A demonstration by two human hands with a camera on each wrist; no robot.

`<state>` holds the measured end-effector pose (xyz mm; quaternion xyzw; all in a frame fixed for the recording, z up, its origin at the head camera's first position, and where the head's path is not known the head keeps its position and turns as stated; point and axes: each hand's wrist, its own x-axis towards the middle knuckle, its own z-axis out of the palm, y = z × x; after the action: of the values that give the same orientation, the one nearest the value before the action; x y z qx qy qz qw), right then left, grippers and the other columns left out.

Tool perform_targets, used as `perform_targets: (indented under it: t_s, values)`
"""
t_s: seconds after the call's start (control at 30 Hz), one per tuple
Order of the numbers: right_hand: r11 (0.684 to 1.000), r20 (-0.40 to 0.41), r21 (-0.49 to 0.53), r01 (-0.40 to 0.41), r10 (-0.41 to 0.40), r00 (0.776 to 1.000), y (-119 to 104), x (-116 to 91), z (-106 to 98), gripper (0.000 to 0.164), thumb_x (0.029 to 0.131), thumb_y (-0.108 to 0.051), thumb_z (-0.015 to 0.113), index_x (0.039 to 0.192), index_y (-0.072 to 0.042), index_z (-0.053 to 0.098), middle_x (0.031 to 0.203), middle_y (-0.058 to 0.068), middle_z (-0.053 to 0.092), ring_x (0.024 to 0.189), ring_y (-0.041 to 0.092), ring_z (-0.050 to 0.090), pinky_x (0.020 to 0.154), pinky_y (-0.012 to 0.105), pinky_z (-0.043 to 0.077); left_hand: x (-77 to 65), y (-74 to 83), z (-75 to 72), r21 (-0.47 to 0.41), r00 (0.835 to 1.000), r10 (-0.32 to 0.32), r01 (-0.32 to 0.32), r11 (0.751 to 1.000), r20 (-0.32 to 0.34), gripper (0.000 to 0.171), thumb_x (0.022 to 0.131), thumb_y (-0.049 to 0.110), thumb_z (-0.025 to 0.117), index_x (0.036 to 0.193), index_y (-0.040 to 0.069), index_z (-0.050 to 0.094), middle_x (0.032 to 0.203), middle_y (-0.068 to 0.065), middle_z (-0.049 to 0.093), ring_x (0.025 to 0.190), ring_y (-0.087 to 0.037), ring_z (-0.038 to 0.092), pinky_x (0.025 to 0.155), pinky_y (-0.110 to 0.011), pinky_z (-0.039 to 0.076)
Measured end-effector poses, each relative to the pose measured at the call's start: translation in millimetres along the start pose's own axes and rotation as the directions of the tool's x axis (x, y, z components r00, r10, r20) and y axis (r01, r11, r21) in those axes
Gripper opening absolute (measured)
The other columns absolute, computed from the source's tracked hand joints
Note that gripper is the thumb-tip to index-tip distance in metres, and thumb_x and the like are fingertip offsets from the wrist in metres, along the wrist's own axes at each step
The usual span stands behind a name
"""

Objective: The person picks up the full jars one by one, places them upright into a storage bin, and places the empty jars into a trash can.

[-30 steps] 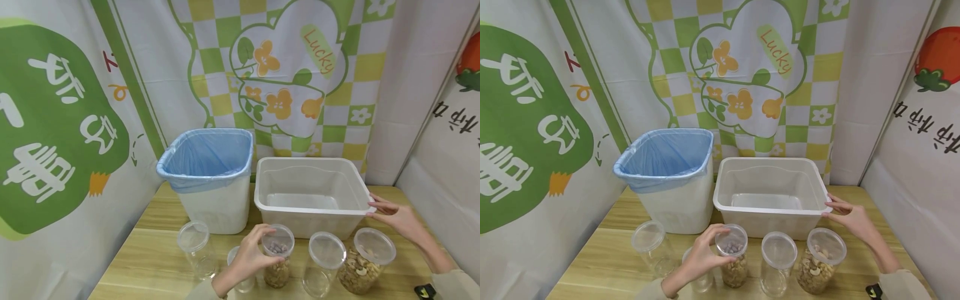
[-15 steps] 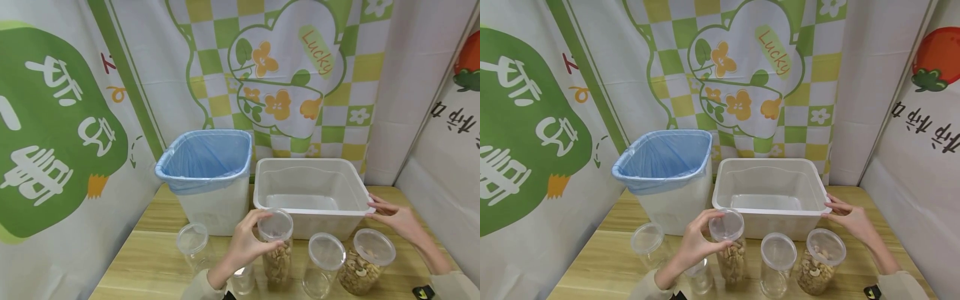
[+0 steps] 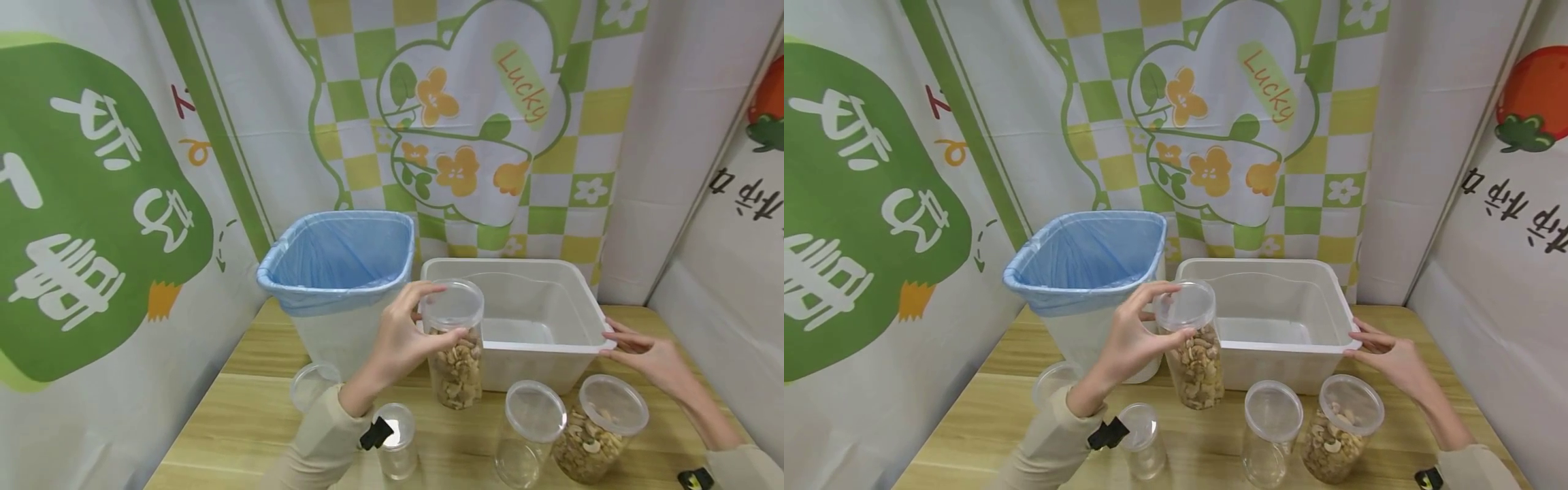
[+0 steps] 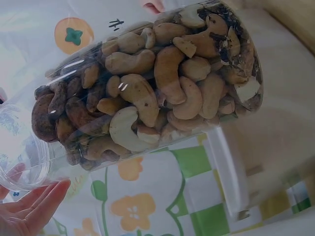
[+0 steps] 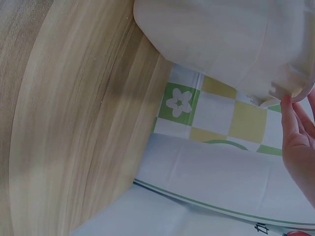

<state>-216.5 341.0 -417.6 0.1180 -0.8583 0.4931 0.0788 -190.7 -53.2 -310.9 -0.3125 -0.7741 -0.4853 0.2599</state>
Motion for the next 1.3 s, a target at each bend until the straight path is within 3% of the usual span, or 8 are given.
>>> perform_targets:
  t_s: [0.1, 0.27, 0.43, 0.57, 0.73, 0.9, 1.3]
  values:
    - [0.999, -0.002, -0.035, 0.000, 0.000, 1.000, 0, -1, -2, 0.045, 0.079, -0.016, 0.067, 0.111, 0.012, 0.053, 0.122, -0.022, 0.044, 0.093, -0.016, 0.048, 0.074, 0.006, 0.043, 13.3, 1.2, -0.2, 0.023, 1.000, 0.010, -0.010, 1.000, -0.008, 0.054, 0.061, 0.020, 0.080, 0.107, 0.003, 0.058, 0.108, -0.007, 0.057, 0.096, -0.017, 0.054, 0.065, -0.019, 0.051]
    - [0.983, -0.027, -0.183, 0.002, -0.007, 1.000, -4, -1, -4, 0.044, 0.077, -0.024, 0.069, 0.109, 0.004, 0.059, 0.119, -0.024, 0.047, 0.089, -0.020, 0.044, 0.073, 0.001, 0.039, 31.6, -1.8, 1.3, 0.030, 0.999, 0.001, 0.000, 1.000, -0.036, 0.054, 0.060, 0.020, 0.080, 0.106, 0.002, 0.058, 0.107, -0.009, 0.057, 0.093, -0.017, 0.054, 0.062, -0.020, 0.051]
    - [0.965, -0.034, -0.262, 0.019, -0.029, 0.999, -7, 0, -3, 0.040, 0.075, -0.027, 0.070, 0.104, 0.000, 0.063, 0.122, -0.016, 0.050, 0.089, -0.023, 0.038, 0.073, -0.001, 0.036, 46.7, -7.8, 2.3, 0.064, 0.997, 0.012, -0.007, 0.998, -0.072, 0.053, 0.061, 0.020, 0.081, 0.104, 0.001, 0.058, 0.104, -0.011, 0.058, 0.086, -0.022, 0.056, 0.056, -0.019, 0.048]
    - [0.967, -0.028, -0.253, 0.024, -0.032, 0.999, -7, 1, -2, 0.040, 0.075, -0.026, 0.070, 0.103, 0.001, 0.063, 0.123, -0.012, 0.050, 0.090, -0.022, 0.038, 0.074, -0.001, 0.036, 58.6, -13.2, 3.1, 0.106, 0.996, 0.002, 0.008, 0.994, -0.090, 0.053, 0.061, 0.023, 0.080, 0.105, 0.003, 0.059, 0.104, -0.011, 0.058, 0.086, -0.020, 0.056, 0.058, -0.020, 0.047]
    - [0.972, -0.030, -0.236, 0.022, -0.030, 0.999, -8, 1, -2, 0.040, 0.075, -0.026, 0.070, 0.103, 0.002, 0.063, 0.121, -0.016, 0.050, 0.090, -0.022, 0.038, 0.074, -0.001, 0.036, 75.0, -18.7, 5.2, 0.135, 0.994, -0.054, 0.066, 0.989, -0.091, 0.054, 0.063, 0.028, 0.079, 0.108, 0.006, 0.058, 0.106, -0.007, 0.058, 0.092, -0.018, 0.055, 0.064, -0.023, 0.045]
    - [0.971, -0.028, -0.237, 0.023, -0.030, 0.999, -9, 0, -2, 0.040, 0.075, -0.026, 0.070, 0.104, 0.001, 0.063, 0.121, -0.017, 0.050, 0.090, -0.022, 0.038, 0.073, -0.001, 0.036, 89.0, -26.5, 11.5, 0.144, 0.993, -0.109, 0.116, 0.983, -0.054, 0.056, 0.066, 0.031, 0.077, 0.112, 0.007, 0.056, 0.111, -0.007, 0.056, 0.097, -0.019, 0.053, 0.072, -0.025, 0.046]
    - [0.967, -0.024, -0.254, 0.001, -0.007, 1.000, -10, 2, -2, 0.042, 0.075, -0.028, 0.070, 0.105, 0.000, 0.062, 0.126, -0.008, 0.050, 0.090, -0.023, 0.038, 0.073, 0.000, 0.036, 97.6, -62.5, 38.5, 0.180, 0.978, -0.207, 0.203, 0.962, 0.006, 0.058, 0.065, 0.031, 0.077, 0.112, 0.004, 0.055, 0.109, -0.011, 0.056, 0.098, -0.022, 0.053, 0.082, -0.026, 0.046]
